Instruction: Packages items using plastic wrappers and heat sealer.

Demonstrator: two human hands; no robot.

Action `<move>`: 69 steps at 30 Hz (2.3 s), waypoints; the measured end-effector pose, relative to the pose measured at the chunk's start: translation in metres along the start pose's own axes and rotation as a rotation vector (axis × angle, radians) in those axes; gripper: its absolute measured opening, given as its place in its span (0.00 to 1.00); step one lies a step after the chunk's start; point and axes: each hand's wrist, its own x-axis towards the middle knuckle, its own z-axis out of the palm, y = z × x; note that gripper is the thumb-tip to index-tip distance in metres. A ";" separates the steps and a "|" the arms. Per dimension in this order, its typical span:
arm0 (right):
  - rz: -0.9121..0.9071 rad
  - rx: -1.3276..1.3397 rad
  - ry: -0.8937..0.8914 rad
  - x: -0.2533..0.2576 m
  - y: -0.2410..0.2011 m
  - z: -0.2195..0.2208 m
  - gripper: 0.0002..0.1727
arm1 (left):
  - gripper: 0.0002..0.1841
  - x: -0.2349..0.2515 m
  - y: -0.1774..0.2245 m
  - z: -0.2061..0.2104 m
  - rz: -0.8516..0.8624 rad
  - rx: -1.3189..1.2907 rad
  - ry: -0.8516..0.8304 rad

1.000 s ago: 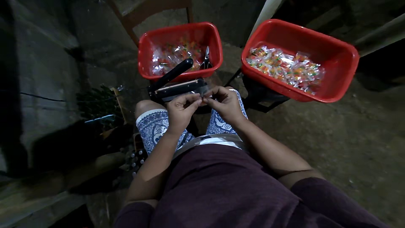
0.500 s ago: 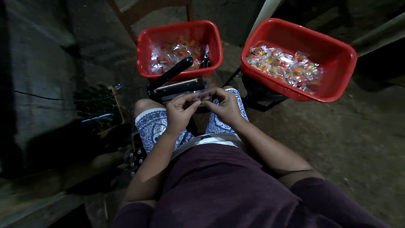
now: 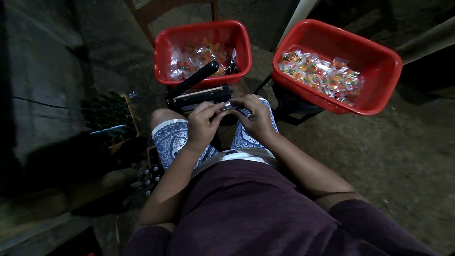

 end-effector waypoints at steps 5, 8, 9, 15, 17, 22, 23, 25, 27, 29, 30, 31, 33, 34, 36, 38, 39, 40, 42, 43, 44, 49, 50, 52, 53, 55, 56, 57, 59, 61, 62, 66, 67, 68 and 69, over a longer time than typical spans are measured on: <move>0.016 -0.094 -0.042 0.002 -0.001 -0.004 0.07 | 0.05 0.002 0.003 0.000 -0.042 0.022 -0.031; 0.064 -0.086 -0.081 0.005 -0.001 -0.007 0.06 | 0.04 0.005 0.002 0.000 -0.079 -0.016 -0.048; 0.092 -0.059 -0.094 0.006 0.000 -0.009 0.05 | 0.03 0.006 0.002 -0.001 -0.106 -0.045 -0.055; 0.363 0.294 -0.172 0.012 0.012 -0.015 0.06 | 0.03 0.013 -0.002 -0.004 -0.420 -0.381 -0.109; 0.452 0.453 -0.162 0.012 0.014 -0.012 0.04 | 0.02 0.014 -0.001 -0.002 -0.532 -0.475 -0.089; 0.606 0.661 -0.150 0.013 0.017 -0.009 0.04 | 0.01 0.013 -0.006 0.004 -0.664 -0.627 -0.056; 0.617 0.677 -0.148 0.013 0.018 -0.008 0.05 | 0.01 0.013 -0.007 0.005 -0.664 -0.630 -0.057; 0.633 0.685 -0.152 0.014 0.020 -0.008 0.05 | 0.02 0.012 -0.009 0.006 -0.632 -0.621 -0.054; 0.640 0.682 -0.154 0.015 0.022 -0.007 0.05 | 0.02 0.012 -0.013 0.007 -0.603 -0.601 -0.058; 0.647 0.695 -0.150 0.016 0.024 -0.005 0.05 | 0.03 0.012 -0.015 0.009 -0.590 -0.591 -0.052; 0.647 0.701 -0.151 0.016 0.025 -0.004 0.05 | 0.03 0.012 -0.017 0.009 -0.579 -0.591 -0.040; 0.648 0.710 -0.151 0.017 0.026 -0.004 0.04 | 0.03 0.012 -0.018 0.010 -0.564 -0.587 -0.027; 0.658 0.726 -0.154 0.018 0.029 -0.002 0.04 | 0.03 0.013 -0.019 0.011 -0.544 -0.571 -0.004; 0.667 0.729 -0.156 0.019 0.029 -0.001 0.04 | 0.04 0.013 -0.020 0.012 -0.539 -0.559 0.006; 0.685 0.729 -0.152 0.020 0.028 0.001 0.03 | 0.04 0.014 -0.022 0.013 -0.538 -0.542 0.023; 0.692 0.725 -0.143 0.021 0.030 0.005 0.03 | 0.05 0.013 -0.024 0.015 -0.560 -0.548 0.044; 0.697 0.725 -0.139 0.021 0.032 0.008 0.04 | 0.06 0.013 -0.026 0.017 -0.597 -0.573 0.050; 0.706 0.719 -0.142 0.022 0.035 0.012 0.03 | 0.07 0.013 -0.026 0.018 -0.658 -0.611 0.047; 0.731 0.701 -0.148 0.025 0.040 0.019 0.04 | 0.09 0.010 -0.027 0.019 -0.801 -0.702 0.011; 0.748 0.698 -0.152 0.026 0.043 0.023 0.04 | 0.10 0.006 -0.028 0.020 -0.859 -0.746 -0.012; 0.766 0.696 -0.161 0.027 0.046 0.026 0.04 | 0.09 0.002 -0.029 0.024 -0.912 -0.784 -0.007; 0.822 0.673 -0.224 0.031 0.068 0.046 0.06 | 0.09 -0.003 -0.045 0.035 -1.072 -0.913 0.092; 0.833 0.676 -0.227 0.032 0.072 0.050 0.06 | 0.10 -0.002 -0.050 0.036 -1.093 -0.933 0.099; 0.858 0.685 -0.224 0.035 0.080 0.059 0.06 | 0.10 -0.001 -0.058 0.040 -1.136 -0.965 0.116; 0.874 0.683 -0.227 0.035 0.083 0.063 0.07 | 0.09 -0.001 -0.061 0.042 -1.158 -0.982 0.131; 0.916 0.682 -0.229 0.038 0.086 0.070 0.07 | 0.07 -0.001 -0.065 0.048 -1.190 -1.019 0.170; 0.933 0.681 -0.233 0.039 0.086 0.074 0.07 | 0.06 -0.001 -0.067 0.050 -1.197 -1.037 0.188; 0.945 0.677 -0.237 0.041 0.087 0.076 0.07 | 0.05 -0.001 -0.070 0.052 -1.199 -1.052 0.202; 0.956 0.667 -0.245 0.044 0.090 0.081 0.07 | 0.05 -0.001 -0.076 0.056 -1.199 -1.085 0.235; 0.956 0.659 -0.241 0.047 0.095 0.086 0.07 | 0.06 -0.001 -0.083 0.061 -1.200 -1.114 0.268; 0.958 0.651 -0.238 0.049 0.097 0.089 0.08 | 0.06 0.000 -0.085 0.063 -1.208 -1.119 0.281; 0.962 0.591 -0.257 0.058 0.107 0.099 0.09 | 0.06 0.007 -0.093 0.070 -1.232 -1.126 0.316; 0.970 0.582 -0.257 0.059 0.110 0.101 0.10 | 0.06 0.009 -0.096 0.072 -1.236 -1.126 0.325; 0.974 0.572 -0.254 0.060 0.113 0.104 0.09 | 0.06 0.012 -0.098 0.075 -1.241 -1.119 0.334; 0.978 0.563 -0.247 0.062 0.115 0.106 0.09 | 0.05 0.015 -0.101 0.077 -1.246 -1.110 0.346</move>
